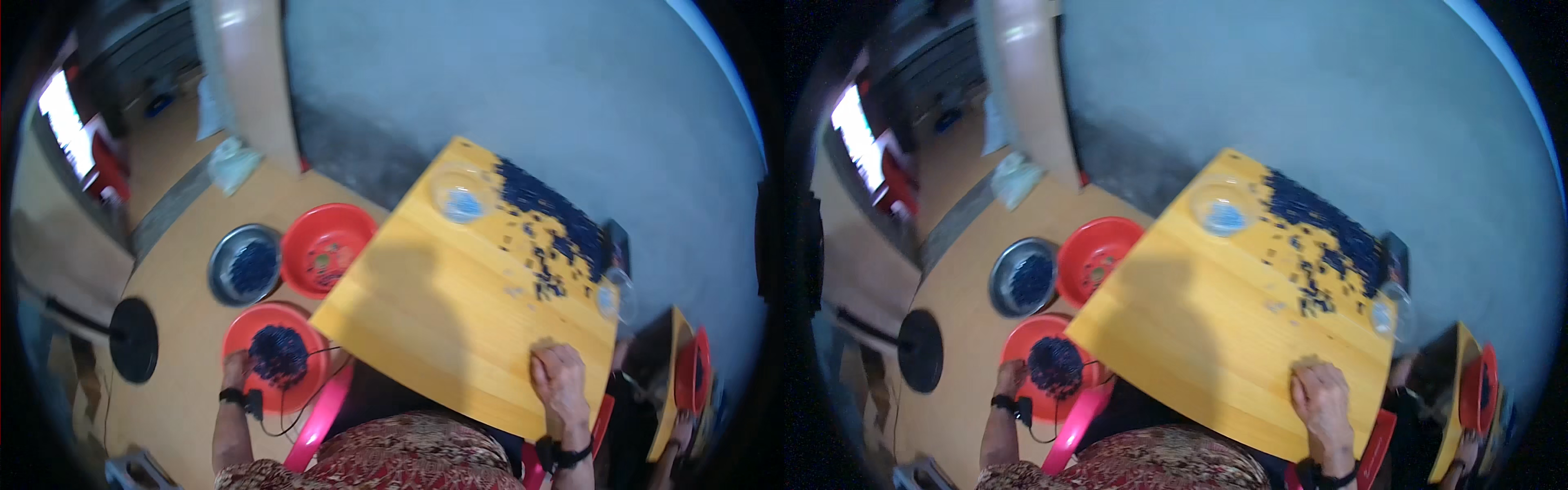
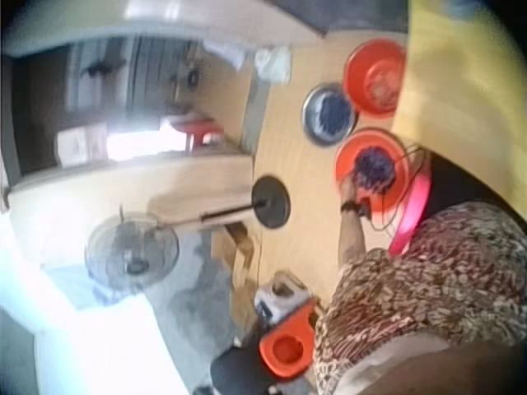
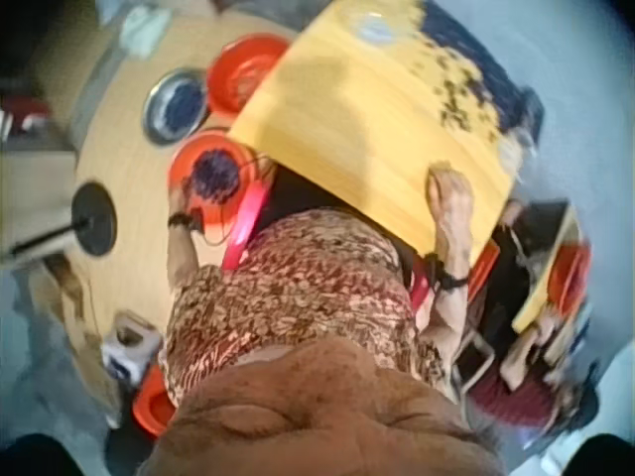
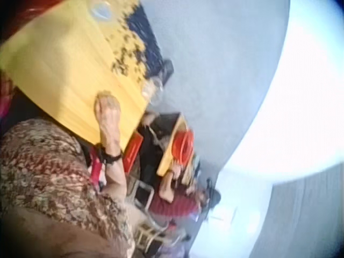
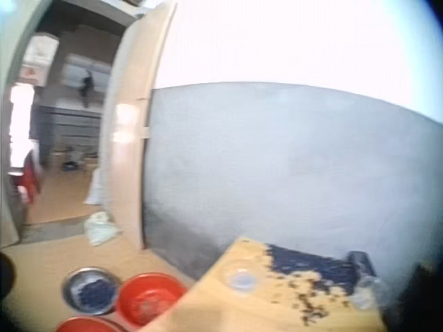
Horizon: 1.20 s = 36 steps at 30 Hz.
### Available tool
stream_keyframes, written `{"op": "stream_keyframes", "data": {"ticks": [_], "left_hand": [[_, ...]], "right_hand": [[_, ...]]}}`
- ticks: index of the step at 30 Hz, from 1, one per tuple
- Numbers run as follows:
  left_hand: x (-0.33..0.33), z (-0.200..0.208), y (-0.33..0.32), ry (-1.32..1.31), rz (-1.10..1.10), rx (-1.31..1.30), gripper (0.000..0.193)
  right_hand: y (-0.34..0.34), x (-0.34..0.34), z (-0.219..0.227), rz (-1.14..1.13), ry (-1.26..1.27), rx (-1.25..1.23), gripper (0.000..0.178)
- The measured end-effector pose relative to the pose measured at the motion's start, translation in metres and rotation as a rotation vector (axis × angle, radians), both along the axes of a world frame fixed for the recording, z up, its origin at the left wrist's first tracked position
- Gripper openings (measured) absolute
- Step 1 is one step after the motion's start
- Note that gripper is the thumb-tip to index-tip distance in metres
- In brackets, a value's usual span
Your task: Sorting small black plastic or rubber industrial components on a wooden table into different containers.
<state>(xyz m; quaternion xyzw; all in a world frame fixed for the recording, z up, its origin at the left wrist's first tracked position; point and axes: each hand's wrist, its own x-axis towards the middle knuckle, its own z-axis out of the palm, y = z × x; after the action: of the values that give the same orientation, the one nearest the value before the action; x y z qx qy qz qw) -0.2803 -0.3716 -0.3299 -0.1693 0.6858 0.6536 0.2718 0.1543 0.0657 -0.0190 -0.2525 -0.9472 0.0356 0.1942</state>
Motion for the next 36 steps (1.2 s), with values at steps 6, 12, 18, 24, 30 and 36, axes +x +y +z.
{"op": "stream_keyframes", "data": {"ticks": [6,12,18,24,30,36], "left_hand": [[-0.027,0.011,0.019,0.055,-0.010,-0.075,0.026],[-0.068,0.088,0.089,0.287,-0.314,0.522,0.018],[0.014,0.259,0.197,0.299,-0.362,0.427,0.024],[0.083,0.336,0.249,0.369,-0.708,0.602,0.022],[0.139,0.356,0.282,0.329,-0.875,0.512,0.020],[0.173,0.349,0.309,0.286,-1.072,0.504,0.020]], "right_hand": [[0.004,0.020,0.004,-0.078,0.006,0.038,0.010],[0.029,0.039,0.013,-0.097,0.004,0.061,0.008],[0.074,0.054,0.010,-0.235,0.127,0.074,0.017],[0.115,0.039,-0.015,-0.384,0.029,0.087,0.033],[0.144,0.028,-0.059,-0.588,-0.121,0.019,0.036],[0.121,0.025,-0.045,-0.415,-0.207,0.016,0.027]]}}
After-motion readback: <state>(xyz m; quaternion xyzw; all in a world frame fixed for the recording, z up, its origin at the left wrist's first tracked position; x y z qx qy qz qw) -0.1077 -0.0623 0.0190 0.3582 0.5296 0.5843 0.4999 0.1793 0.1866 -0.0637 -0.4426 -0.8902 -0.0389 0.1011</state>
